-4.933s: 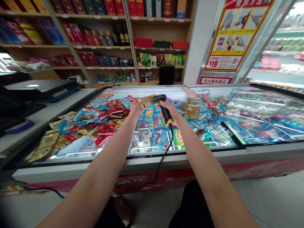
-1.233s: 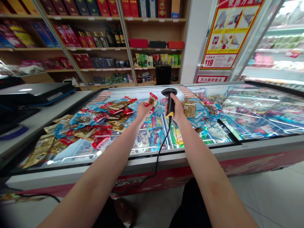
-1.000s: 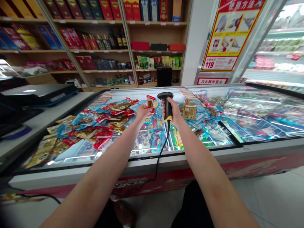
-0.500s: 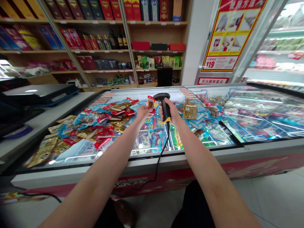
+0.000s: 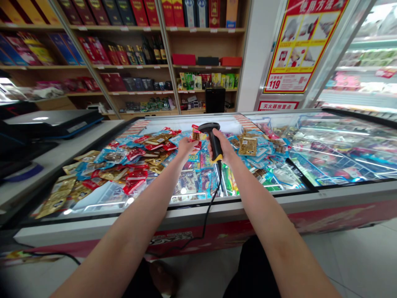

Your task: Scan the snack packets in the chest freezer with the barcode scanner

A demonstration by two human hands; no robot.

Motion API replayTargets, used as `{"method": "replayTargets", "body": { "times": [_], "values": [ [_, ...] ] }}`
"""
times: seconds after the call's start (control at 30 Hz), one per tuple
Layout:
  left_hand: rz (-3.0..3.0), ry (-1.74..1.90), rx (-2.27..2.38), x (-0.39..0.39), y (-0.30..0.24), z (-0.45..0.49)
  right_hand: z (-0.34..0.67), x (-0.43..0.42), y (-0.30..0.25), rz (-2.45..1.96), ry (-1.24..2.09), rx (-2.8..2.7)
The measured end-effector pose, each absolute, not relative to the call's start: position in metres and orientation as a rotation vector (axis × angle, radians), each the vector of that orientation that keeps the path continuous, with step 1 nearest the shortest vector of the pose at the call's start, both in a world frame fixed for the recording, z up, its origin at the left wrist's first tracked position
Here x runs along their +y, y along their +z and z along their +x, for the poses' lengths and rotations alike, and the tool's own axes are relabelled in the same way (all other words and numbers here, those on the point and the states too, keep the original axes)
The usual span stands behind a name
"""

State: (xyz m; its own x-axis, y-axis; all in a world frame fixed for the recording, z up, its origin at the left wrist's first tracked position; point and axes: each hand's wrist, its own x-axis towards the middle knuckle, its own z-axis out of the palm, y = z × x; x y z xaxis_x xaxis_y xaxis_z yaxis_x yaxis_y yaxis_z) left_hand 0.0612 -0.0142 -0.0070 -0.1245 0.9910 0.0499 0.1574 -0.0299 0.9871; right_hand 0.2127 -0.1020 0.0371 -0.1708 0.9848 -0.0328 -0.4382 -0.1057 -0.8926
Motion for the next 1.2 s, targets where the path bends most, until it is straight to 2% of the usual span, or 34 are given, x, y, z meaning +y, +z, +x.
{"method": "replayTargets", "body": {
  "times": [1.2],
  "values": [
    [1.414,1.24,1.509,-0.0132,-0.0054,0.0546,0.217,-0.1001,0.0351,-0.784,1.59,-0.98]
  ]
}}
